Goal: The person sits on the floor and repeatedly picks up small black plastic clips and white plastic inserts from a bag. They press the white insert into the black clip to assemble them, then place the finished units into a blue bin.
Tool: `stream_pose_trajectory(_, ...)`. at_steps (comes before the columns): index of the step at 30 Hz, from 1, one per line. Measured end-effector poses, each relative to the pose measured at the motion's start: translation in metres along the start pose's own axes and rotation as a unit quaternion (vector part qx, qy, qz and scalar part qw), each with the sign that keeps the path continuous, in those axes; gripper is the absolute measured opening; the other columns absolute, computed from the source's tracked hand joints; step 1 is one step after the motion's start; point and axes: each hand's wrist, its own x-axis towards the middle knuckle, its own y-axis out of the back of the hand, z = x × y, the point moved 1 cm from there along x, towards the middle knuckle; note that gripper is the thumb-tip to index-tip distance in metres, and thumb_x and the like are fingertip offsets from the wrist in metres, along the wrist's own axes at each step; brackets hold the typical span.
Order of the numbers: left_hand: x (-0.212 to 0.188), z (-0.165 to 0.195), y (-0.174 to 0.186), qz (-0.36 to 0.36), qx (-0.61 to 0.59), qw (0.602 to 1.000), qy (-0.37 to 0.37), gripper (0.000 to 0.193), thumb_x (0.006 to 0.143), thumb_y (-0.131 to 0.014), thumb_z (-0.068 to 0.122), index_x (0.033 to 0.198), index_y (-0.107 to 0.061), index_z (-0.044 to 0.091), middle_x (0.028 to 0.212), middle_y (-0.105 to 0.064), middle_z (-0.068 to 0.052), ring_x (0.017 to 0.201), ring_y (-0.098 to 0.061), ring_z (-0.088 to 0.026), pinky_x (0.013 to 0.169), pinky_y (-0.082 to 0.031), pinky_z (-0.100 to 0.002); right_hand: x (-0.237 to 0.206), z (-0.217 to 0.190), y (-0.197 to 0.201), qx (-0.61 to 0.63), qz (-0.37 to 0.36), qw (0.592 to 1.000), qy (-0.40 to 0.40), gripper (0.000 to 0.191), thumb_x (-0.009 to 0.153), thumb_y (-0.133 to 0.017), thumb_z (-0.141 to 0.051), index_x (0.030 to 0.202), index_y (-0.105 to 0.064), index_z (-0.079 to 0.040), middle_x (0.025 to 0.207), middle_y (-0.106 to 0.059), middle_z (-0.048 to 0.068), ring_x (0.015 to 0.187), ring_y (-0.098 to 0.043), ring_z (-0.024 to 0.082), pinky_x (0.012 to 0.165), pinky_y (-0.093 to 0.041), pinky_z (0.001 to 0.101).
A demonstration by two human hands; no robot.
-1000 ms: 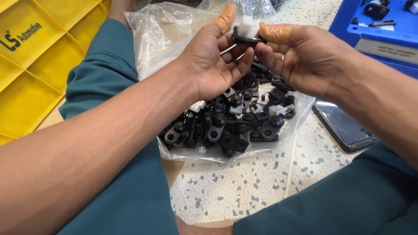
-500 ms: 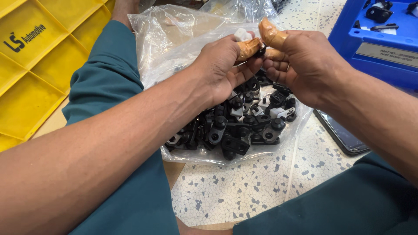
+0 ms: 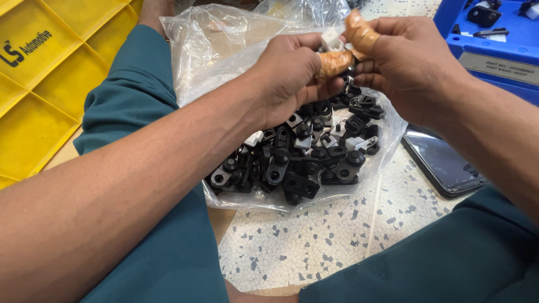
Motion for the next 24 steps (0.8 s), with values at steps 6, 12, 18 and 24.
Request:
stream_pose_trajectory(6, -0.006, 0.001, -0.004, -0.024, 0.058, 0.998, 0.001, 0.021, 0.094, -0.059, -0.005, 0.112, -0.07, -0.004, 0.1, -0.069, -0.013, 0.079, -0.068, -0.013, 0.069, -0.065, -0.022, 0.002, 0.0, 0.004, 0.004, -0.023, 1.0, 0.017, 0.022, 0.101, -0.064, -0.013, 0.118, -0.07, -0.001, 0.104, -0.073, 0.009, 0.087, -0.072, 0.013, 0.075, -0.061, 0.0255)
stream_pose_trajectory(12, -0.007, 0.003, -0.006, -0.017, 0.084, 0.996, -0.006, 0.021, 0.093, -0.059, -0.006, 0.111, -0.07, -0.004, 0.102, -0.07, -0.013, 0.084, -0.069, -0.014, 0.073, -0.067, -0.023, 0.002, -0.004, 0.006, -0.016, -0.017, 1.0, -0.019, 0.027, 0.101, -0.059, -0.01, 0.126, -0.067, -0.004, 0.112, -0.069, 0.009, 0.094, -0.07, 0.015, 0.083, -0.06, 0.0296)
stream_pose_trajectory(18, -0.004, 0.018, 0.003, -0.018, 0.062, 0.998, -0.004, 0.036, 0.091, -0.056, -0.01, 0.125, -0.058, 0.002, 0.107, -0.07, -0.016, 0.092, -0.074, -0.021, 0.081, -0.069, -0.028, 0.006, -0.007, 0.033, 0.061, -0.08, 0.995, 0.005, 0.021, 0.106, -0.055, -0.008, 0.126, -0.061, -0.005, 0.117, -0.067, 0.01, 0.104, -0.071, 0.017, 0.094, -0.062, 0.0319)
stream_pose_trajectory(24, -0.008, 0.016, 0.049, 0.085, 0.281, 0.956, 0.003, 0.032, 0.093, -0.061, 0.006, 0.123, -0.071, 0.001, 0.103, -0.074, -0.013, 0.086, -0.072, -0.02, 0.075, -0.066, -0.031, -0.003, -0.012, 0.049, 0.43, -0.016, 0.902, -0.035, 0.016, 0.116, -0.058, -0.007, 0.12, -0.059, 0.008, 0.104, -0.066, 0.019, 0.091, -0.072, 0.021, 0.08, -0.064, 0.026)
